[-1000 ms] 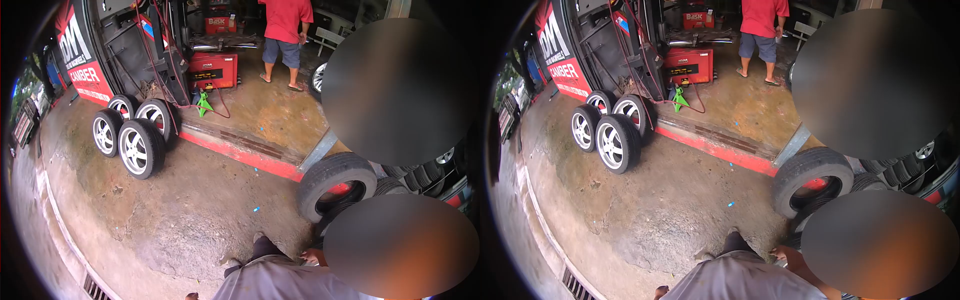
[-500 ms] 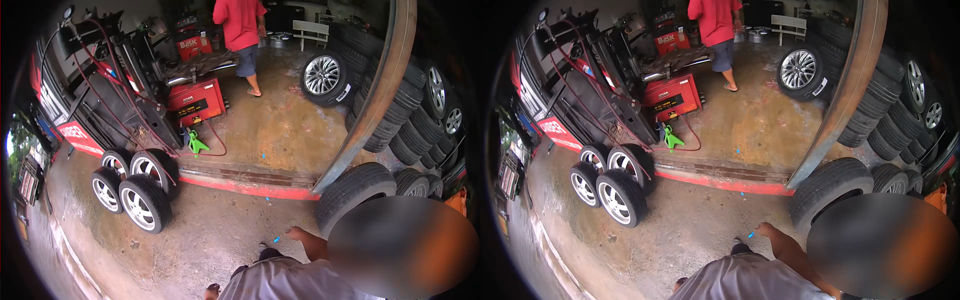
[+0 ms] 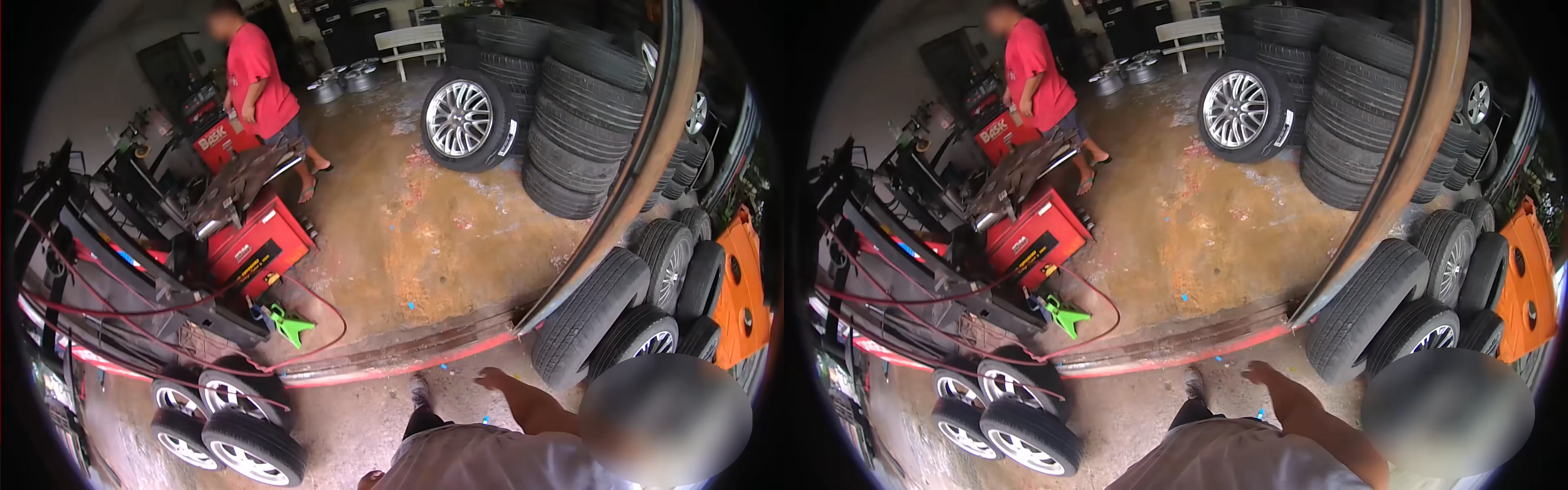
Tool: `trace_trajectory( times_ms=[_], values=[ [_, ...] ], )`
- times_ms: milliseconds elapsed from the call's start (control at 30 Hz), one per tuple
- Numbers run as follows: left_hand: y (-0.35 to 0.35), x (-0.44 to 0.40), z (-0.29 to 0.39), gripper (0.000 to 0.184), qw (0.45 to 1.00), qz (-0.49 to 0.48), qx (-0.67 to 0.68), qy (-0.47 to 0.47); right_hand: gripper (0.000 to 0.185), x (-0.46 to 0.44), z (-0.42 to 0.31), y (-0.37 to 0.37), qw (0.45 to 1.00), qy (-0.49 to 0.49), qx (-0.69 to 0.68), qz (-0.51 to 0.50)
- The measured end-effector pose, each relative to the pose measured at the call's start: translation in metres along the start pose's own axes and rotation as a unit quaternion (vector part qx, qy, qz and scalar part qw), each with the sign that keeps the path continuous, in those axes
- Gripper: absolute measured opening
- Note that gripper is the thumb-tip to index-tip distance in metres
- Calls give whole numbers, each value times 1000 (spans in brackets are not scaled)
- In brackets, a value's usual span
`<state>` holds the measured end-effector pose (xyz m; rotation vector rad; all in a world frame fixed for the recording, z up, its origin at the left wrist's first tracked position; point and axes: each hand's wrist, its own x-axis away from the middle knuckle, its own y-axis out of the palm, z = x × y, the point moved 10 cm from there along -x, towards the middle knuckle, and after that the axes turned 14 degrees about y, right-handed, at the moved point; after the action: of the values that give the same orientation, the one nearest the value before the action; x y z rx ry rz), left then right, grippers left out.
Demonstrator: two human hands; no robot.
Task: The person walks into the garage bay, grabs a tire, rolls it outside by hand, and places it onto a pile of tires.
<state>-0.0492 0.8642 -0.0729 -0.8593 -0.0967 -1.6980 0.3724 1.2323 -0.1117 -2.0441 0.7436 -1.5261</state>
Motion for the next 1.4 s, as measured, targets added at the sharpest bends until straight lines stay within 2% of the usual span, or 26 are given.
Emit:
trace_trajectory(
  times_ms=[33,67,200,267,300,367,400,433,467,500,567,667,733,800,867,933,967,1033,1067,1100,1133,1167,1233,1267,1333,1400],
  values=[
    [-18,-18,6,25,1000,-16,-15,3,66,-28,57,9,993,112,2,24],
    [-38,-37,14,24,999,-30,-30,6,69,-11,87,-9,980,193,-1,-39],
    [-128,-123,54,20,983,-100,-137,66,62,36,111,-95,984,175,34,8],
    [-173,-178,92,19,946,-138,-254,149,48,60,150,-138,898,306,-289,129],
    [-189,-207,119,18,907,-148,-332,211,48,60,159,-140,891,318,-296,131],
    [-240,-283,147,31,906,-114,-392,116,40,35,181,-140,809,268,-494,169],
    [-258,-320,165,58,928,-154,-339,12,37,9,207,-124,809,257,-486,210],
    [-280,-364,194,46,938,-74,-338,39,37,10,204,-130,804,262,-491,211],
    [-289,-377,251,34,992,-35,-113,-44,36,18,193,-133,808,309,-470,176],
    [-298,-420,317,37,922,3,-341,181,36,25,181,-138,810,354,-447,140],
    [-304,-477,378,42,956,44,-211,200,47,32,156,-141,795,428,-431,-18],
    [-274,-518,496,40,964,-24,-148,220,56,-68,190,-81,882,343,-323,-29],
    [-259,-530,521,40,970,-37,-154,184,66,-124,194,-58,949,238,-205,-2],
    [-249,-526,521,42,978,-86,-169,88,68,-73,171,-141,815,361,-438,-121],
    [-235,-493,531,48,956,-172,-223,85,74,-45,148,-233,713,400,-560,-136],
    [-224,-468,555,51,935,-248,-247,61,66,-125,194,-281,842,333,-425,-4],
    [-225,-451,570,53,927,-268,-259,47,62,-159,216,-302,886,312,-337,70],
    [-233,-440,592,53,929,-250,-268,47,43,-181,224,-416,934,168,-247,195],
    [-245,-439,599,51,954,-196,-222,36,45,-144,221,-503,870,269,-373,180],
    [-257,-438,600,49,974,-143,-174,24,53,-165,232,-530,798,269,-525,122],
    [-261,-439,591,45,989,-119,-87,4,54,-146,220,-593,782,269,-549,117],
    [-272,-436,601,42,996,-67,-47,-29,53,-131,208,-653,786,236,-555,134],
    [-282,-444,604,43,998,-38,-50,27,53,-122,200,-726,782,222,-566,137],
    [-284,-443,614,36,999,-25,-32,-5,53,-122,198,-751,787,223,-558,137],
    [-289,-443,631,31,996,-36,-78,-27,55,-133,199,-780,816,247,-511,110],
    [-288,-460,614,35,996,-37,-74,-24,55,-193,240,-753,869,249,-410,123]
  ],
)
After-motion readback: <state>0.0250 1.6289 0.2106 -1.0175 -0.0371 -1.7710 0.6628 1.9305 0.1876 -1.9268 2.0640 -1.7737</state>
